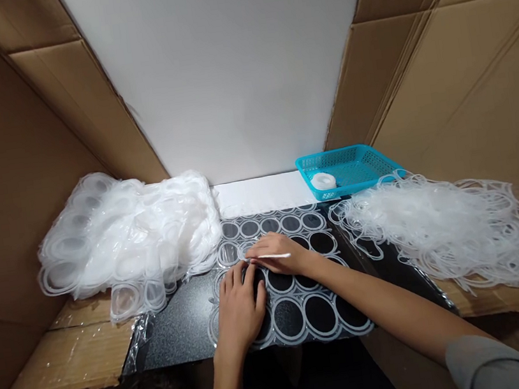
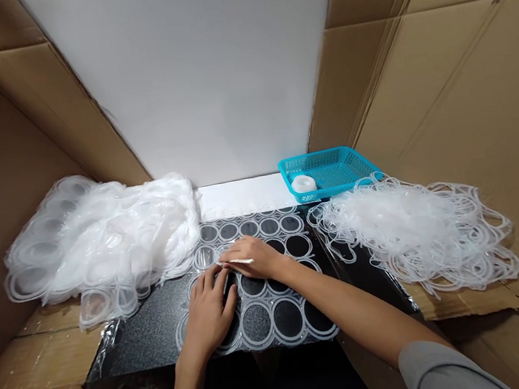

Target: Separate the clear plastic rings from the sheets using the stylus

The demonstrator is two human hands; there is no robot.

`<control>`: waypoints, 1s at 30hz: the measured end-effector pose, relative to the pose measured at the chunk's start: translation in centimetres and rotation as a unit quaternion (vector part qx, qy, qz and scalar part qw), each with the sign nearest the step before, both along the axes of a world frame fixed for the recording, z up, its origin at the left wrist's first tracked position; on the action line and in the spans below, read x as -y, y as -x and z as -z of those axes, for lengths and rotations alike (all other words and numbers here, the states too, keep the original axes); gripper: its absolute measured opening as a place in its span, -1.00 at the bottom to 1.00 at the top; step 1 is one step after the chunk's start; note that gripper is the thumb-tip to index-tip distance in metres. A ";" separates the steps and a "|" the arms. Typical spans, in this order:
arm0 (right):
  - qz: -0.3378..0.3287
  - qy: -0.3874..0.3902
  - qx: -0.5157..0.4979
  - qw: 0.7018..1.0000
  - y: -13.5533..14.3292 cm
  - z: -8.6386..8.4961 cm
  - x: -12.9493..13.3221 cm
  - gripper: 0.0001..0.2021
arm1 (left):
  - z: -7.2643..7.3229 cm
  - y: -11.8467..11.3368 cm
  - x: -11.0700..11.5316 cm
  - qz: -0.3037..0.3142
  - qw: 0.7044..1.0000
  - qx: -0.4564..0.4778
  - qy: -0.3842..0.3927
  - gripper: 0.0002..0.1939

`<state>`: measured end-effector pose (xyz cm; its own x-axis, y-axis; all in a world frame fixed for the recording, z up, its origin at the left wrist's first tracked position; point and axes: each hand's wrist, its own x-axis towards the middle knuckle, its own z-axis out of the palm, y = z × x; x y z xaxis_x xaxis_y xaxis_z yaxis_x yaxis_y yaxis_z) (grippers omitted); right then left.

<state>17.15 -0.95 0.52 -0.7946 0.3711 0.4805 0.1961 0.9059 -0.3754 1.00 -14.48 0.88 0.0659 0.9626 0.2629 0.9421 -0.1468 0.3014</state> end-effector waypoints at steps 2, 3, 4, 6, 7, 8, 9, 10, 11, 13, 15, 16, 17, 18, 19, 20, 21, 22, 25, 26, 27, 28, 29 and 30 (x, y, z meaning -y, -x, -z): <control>0.031 -0.022 0.004 0.999 0.4 0.2 0.3 -0.74 | 0.0 -0.1 0.0 -0.003 1.000 -0.006 0.000 -0.59; 0.046 -0.024 -0.001 0.999 0.6 0.3 0.4 -0.74 | 0.0 -0.1 0.1 -0.004 1.000 -0.010 0.000 -0.60; 0.059 -0.015 -0.012 0.998 0.8 0.3 0.5 -0.74 | 0.0 -0.1 0.1 -0.004 1.000 -0.013 -0.001 -0.60; 0.066 0.032 -0.042 0.996 1.0 0.3 0.6 -0.77 | 0.1 -0.1 0.2 -0.005 1.000 -0.013 -0.008 -0.61; 0.063 0.065 -0.056 0.994 1.1 0.2 0.5 -0.77 | 0.1 -0.1 0.2 -0.005 1.000 -0.010 -0.011 -0.62; 0.060 0.096 -0.069 0.991 1.0 0.1 0.4 -0.77 | 0.1 -0.1 0.2 -0.003 1.000 -0.005 -0.014 -0.63; 0.060 0.121 -0.078 0.988 0.9 0.1 0.3 -0.77 | 0.1 0.0 0.3 -0.001 1.000 0.001 -0.015 -0.63; 0.063 0.137 -0.081 0.985 0.8 0.1 0.1 -0.77 | 0.2 0.0 0.3 0.001 1.000 0.008 -0.015 -0.62; 0.070 0.141 -0.080 0.984 0.6 0.1 0.0 -0.77 | 0.2 0.0 0.3 0.003 1.000 0.013 -0.014 -0.61; 0.086 0.114 -0.065 0.988 0.4 0.3 -0.3 -0.78 | 0.3 0.1 0.3 0.003 1.000 0.018 -0.016 -0.60; 0.090 0.065 -0.040 0.993 0.3 0.5 -0.6 -0.78 | 0.5 0.1 0.3 0.000 1.000 0.018 -0.020 -0.61; 0.091 0.042 -0.032 0.994 0.3 0.6 -0.8 -0.76 | 0.5 0.1 0.2 -0.002 1.000 0.017 -0.022 -0.62; 0.094 0.026 -0.029 0.995 0.2 0.6 -0.9 -0.74 | 0.5 0.1 0.2 -0.004 1.000 0.017 -0.023 -0.63; 0.100 0.018 -0.032 0.994 0.2 0.6 -1.0 -0.72 | 0.6 0.1 0.2 -0.005 1.000 0.016 -0.023 -0.64; 0.111 0.016 -0.040 0.993 0.2 0.6 -1.2 -0.70 | 0.6 0.1 0.3 -0.007 1.000 0.016 -0.023 -0.64; 0.124 0.017 -0.048 0.991 0.2 0.6 -1.4 -0.68 | 0.6 0.1 0.3 -0.009 1.000 0.016 -0.023 -0.64; 0.139 0.020 -0.057 0.988 0.1 0.6 -1.5 -0.68 | 0.6 0.1 0.3 -0.011 1.000 0.017 -0.022 -0.65; 0.157 0.023 -0.066 0.985 0.0 0.6 -1.8 -0.67 | 0.5 0.1 0.3 -0.011 1.000 0.018 -0.020 -0.65; 0.222 0.027 -0.088 0.971 -0.4 0.5 -2.8 -0.68 | 0.4 0.2 0.2 -0.010 0.999 0.029 -0.012 -0.66; 0.242 0.027 -0.096 0.965 -0.7 0.4 -3.2 -0.68 | 0.4 0.2 0.2 -0.009 0.999 0.036 -0.011 -0.67; 0.261 0.029 -0.105 0.959 -0.9 0.3 -3.6 -0.68 | 0.3 0.1 0.2 -0.009 0.999 0.045 -0.011 -0.68; 0.275 0.033 -0.115 0.954 -1.1 0.1 -4.0 -0.67 | 0.2 0.1 0.2 -0.008 0.998 0.058 -0.013 -0.69; 0.284 0.041 -0.126 0.950 -1.2 -0.2 -4.4 -0.67 | 0.1 0.1 0.2 -0.005 0.997 0.075 -0.014 -0.70; 0.285 0.055 -0.136 0.947 -1.2 -0.5 -4.6 -0.67 | -0.1 0.1 0.3 0.003 0.995 0.100 -0.013 -0.72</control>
<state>18.32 3.65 1.06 -0.3018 0.7632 0.5714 0.5246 0.6334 -0.5689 0.86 -14.75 0.98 0.0152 0.9549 0.2967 0.8623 -0.1627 0.4795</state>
